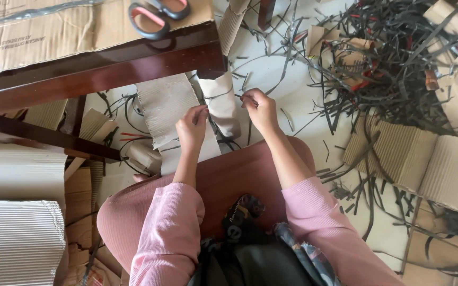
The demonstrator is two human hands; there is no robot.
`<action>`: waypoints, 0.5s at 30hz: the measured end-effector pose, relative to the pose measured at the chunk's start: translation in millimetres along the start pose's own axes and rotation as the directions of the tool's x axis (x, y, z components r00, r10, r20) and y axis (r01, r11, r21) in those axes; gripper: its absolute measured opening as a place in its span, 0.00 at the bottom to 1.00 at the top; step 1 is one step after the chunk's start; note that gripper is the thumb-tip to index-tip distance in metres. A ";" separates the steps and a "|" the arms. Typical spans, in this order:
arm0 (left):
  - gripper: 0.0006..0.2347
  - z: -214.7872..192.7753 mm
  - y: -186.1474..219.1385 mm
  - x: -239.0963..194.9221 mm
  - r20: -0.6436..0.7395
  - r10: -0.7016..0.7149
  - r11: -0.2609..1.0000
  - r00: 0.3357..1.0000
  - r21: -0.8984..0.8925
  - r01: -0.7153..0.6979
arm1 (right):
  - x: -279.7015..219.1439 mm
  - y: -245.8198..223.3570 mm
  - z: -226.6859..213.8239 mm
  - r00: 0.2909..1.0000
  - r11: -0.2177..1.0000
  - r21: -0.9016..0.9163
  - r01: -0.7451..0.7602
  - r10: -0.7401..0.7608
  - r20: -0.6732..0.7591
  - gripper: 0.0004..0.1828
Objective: The person sits on the floor and wraps a corrugated cardboard strip around a wooden table leg. They use scissors to cut the cardboard to size, then secure it with a thin wire, twisting and trimming the wire as needed.
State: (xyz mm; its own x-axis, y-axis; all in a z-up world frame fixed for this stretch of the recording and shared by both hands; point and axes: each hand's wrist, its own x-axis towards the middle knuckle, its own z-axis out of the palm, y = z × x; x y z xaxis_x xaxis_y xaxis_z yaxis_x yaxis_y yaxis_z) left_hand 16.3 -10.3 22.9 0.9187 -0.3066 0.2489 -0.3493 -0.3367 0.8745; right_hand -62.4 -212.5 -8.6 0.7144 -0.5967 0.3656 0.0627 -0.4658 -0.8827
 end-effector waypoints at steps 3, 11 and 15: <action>0.06 4.1 -3.7 -0.7 0.006 -0.015 1.000 1.000 0.003 0.015 | 1.6 -1.7 -4.4 1.000 1.000 0.008 0.000 0.000 0.013 0.04; 0.05 4.8 12.7 -13.7 -0.010 -0.057 0.991 0.998 -0.118 0.056 | 1.0 -0.6 -14.7 0.991 0.999 -0.041 -0.018 0.023 0.134 0.04; 0.04 4.2 9.1 -20.5 -0.029 -0.099 0.962 0.995 -0.257 0.088 | -1.8 -2.5 -12.4 0.983 0.998 -0.061 -0.010 0.021 0.183 0.04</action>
State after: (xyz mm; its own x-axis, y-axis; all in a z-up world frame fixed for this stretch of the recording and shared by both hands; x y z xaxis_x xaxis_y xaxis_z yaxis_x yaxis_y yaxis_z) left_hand -6.4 -10.8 24.0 0.9538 -0.2456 0.1732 -0.2076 -0.1218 0.9706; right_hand -72.4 -218.4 -3.4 0.8307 -0.4770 0.2870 0.0132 -0.4985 -0.8668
